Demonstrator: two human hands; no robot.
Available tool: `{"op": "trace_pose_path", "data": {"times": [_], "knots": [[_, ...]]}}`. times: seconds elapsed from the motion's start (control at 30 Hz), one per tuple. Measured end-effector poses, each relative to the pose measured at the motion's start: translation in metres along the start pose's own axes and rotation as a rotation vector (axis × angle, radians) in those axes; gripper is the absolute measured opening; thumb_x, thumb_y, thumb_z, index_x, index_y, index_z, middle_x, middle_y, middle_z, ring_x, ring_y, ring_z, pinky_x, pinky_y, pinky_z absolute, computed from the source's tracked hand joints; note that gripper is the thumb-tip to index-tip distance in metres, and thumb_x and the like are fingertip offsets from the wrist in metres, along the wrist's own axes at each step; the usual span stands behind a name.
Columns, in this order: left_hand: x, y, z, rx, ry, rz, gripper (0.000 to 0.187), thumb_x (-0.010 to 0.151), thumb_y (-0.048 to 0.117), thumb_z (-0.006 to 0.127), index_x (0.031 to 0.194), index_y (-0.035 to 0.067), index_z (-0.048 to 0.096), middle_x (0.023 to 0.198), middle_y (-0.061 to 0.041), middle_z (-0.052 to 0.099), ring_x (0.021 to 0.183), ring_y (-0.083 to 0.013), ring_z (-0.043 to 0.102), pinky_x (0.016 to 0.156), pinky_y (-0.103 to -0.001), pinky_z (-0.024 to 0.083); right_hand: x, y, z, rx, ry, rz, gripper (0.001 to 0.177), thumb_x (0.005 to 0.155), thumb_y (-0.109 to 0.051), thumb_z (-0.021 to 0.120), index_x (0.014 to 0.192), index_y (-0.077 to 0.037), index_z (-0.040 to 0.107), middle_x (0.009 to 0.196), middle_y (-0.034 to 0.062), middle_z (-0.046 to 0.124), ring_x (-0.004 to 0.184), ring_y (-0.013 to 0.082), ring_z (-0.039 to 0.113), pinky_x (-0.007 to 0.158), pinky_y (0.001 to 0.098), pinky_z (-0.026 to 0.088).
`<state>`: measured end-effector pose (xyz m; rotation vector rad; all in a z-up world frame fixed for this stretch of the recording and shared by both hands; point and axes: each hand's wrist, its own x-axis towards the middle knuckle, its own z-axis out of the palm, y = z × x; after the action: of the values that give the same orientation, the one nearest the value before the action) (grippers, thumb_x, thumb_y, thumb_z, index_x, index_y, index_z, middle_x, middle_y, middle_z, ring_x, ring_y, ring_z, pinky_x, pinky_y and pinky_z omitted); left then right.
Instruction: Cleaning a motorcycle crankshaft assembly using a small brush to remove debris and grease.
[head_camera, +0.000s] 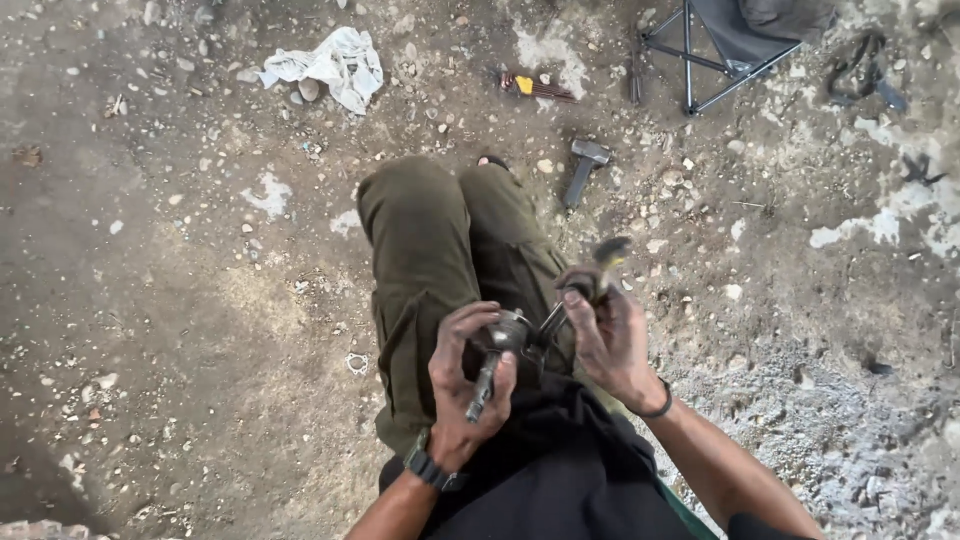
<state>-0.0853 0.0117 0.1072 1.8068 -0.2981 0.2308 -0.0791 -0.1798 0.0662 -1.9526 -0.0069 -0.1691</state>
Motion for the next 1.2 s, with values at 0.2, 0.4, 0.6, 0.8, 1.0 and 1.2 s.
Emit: {"op": "trace_pose_path", "data": {"times": [0.2, 0.4, 0.6, 0.8, 1.0, 1.2], "knots": [[-0.022, 0.033, -0.010, -0.098, -0.069, -0.057, 0.068, 0.089, 0.038, 0.075, 0.140, 0.004, 0.047, 0.139, -0.017, 0.056, 0.132, -0.0316, 0.056, 0.116, -0.046, 0.047, -0.002, -0.041, -0.023, -0.112, 0.025, -0.129, 0.029, 0.107, -0.030, 0.046, 0.105, -0.012, 0.069, 0.066, -0.0057, 0.053, 0.047, 0.0049, 0.030, 0.041, 0.0245, 0.024], [-0.027, 0.055, -0.029, -0.033, -0.212, -0.215, 0.072, 0.082, 0.040, 0.079, 0.138, 0.007, 0.048, 0.129, -0.017, 0.053, 0.123, -0.0319, 0.060, 0.106, -0.043, 0.051, 0.016, -0.084, -0.039, -0.027, -0.126, 0.004, 0.026, 0.104, -0.026, 0.054, 0.102, -0.007, 0.071, 0.062, -0.0034, 0.052, 0.041, 0.0051, 0.034, 0.035, 0.0247, 0.026], [-0.028, 0.037, -0.026, 0.138, -0.137, -0.163, 0.073, 0.070, 0.038, 0.090, 0.128, 0.010, 0.056, 0.117, -0.011, 0.056, 0.104, -0.0282, 0.066, 0.082, -0.041, 0.061, 0.052, -0.095, -0.020, 0.158, -0.293, 0.050, 0.024, 0.106, -0.019, 0.055, 0.105, -0.003, 0.072, 0.072, 0.0012, 0.061, 0.045, 0.0054, 0.046, 0.036, 0.0193, 0.033], [-0.041, 0.000, -0.021, 0.037, -0.221, -0.210, 0.072, 0.076, 0.035, 0.087, 0.127, 0.004, 0.046, 0.091, -0.005, 0.056, 0.053, -0.0123, 0.052, 0.046, -0.035, 0.047, 0.058, -0.090, -0.007, 0.111, -0.296, 0.196, 0.023, 0.104, -0.021, 0.058, 0.107, -0.006, 0.075, 0.055, -0.0025, 0.054, 0.038, 0.0052, 0.040, 0.033, 0.0209, 0.026], [-0.047, 0.039, -0.049, 0.053, -0.492, -0.372, 0.096, 0.059, 0.050, 0.093, 0.138, 0.010, 0.057, 0.125, -0.010, 0.057, 0.111, -0.0294, 0.068, 0.091, -0.045, 0.061, 0.033, -0.087, -0.003, 0.349, -0.409, 0.526, 0.031, 0.099, -0.024, 0.062, 0.103, 0.003, 0.077, 0.068, 0.0029, 0.064, 0.039, 0.0035, 0.042, 0.030, 0.0186, 0.029], [-0.074, -0.025, -0.037, -0.185, -0.365, -0.319, 0.083, 0.058, 0.032, 0.097, 0.131, 0.008, 0.066, 0.124, -0.019, 0.072, 0.116, -0.0426, 0.069, 0.096, -0.053, 0.057, 0.011, -0.040, 0.015, -0.038, -0.318, 0.576, 0.035, 0.100, -0.029, 0.066, 0.114, 0.003, 0.072, 0.089, 0.0216, 0.066, 0.079, 0.0253, 0.063, 0.059, 0.0390, 0.055]]}}
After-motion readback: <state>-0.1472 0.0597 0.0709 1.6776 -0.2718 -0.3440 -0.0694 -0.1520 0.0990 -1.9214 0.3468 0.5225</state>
